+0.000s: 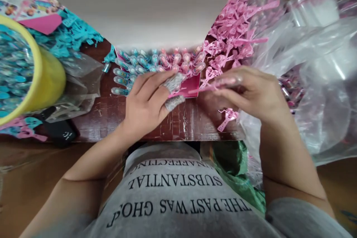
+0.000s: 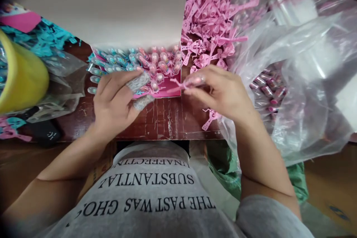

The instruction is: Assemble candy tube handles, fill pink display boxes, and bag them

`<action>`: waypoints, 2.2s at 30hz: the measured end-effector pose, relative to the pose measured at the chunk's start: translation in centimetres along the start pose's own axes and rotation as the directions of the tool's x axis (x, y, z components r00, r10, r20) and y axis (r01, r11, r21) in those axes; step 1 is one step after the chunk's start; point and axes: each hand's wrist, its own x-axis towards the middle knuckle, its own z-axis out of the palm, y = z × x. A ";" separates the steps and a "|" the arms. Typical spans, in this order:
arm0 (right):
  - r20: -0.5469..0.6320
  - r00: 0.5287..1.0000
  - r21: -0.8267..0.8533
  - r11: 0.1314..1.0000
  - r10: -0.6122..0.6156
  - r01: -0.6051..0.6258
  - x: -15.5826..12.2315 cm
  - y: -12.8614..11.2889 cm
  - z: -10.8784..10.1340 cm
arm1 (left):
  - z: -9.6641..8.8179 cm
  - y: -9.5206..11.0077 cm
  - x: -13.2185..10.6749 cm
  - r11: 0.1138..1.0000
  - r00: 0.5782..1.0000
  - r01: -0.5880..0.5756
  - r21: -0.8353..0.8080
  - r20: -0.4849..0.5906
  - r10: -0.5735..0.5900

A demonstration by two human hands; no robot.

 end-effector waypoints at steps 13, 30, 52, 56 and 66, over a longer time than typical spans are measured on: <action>0.177 0.980 -0.485 0.874 0.095 0.003 3.6 1.9 3.4 | 0.2 -2.8 2.2 0.991 0.968 -0.077 0.110 0.247 0.048; -0.276 0.906 -0.456 0.785 0.322 -0.419 -2.9 3.0 -0.4 | 16.8 7.3 0.7 0.968 0.868 -0.238 0.077 0.463 0.177; -0.042 0.976 -0.101 0.971 0.215 -0.218 -12.5 -0.1 0.1 | 9.6 3.0 0.8 0.843 0.841 0.271 -0.465 0.541 0.027; 0.010 0.984 -0.036 0.984 0.175 -0.175 -11.4 -0.6 0.7 | 9.2 3.4 1.0 0.844 0.824 0.210 -0.493 0.554 0.119; 0.185 0.971 -0.222 0.969 0.152 -0.109 -11.2 -1.0 0.2 | 8.3 4.3 0.1 0.997 0.772 -0.059 -0.056 0.630 0.082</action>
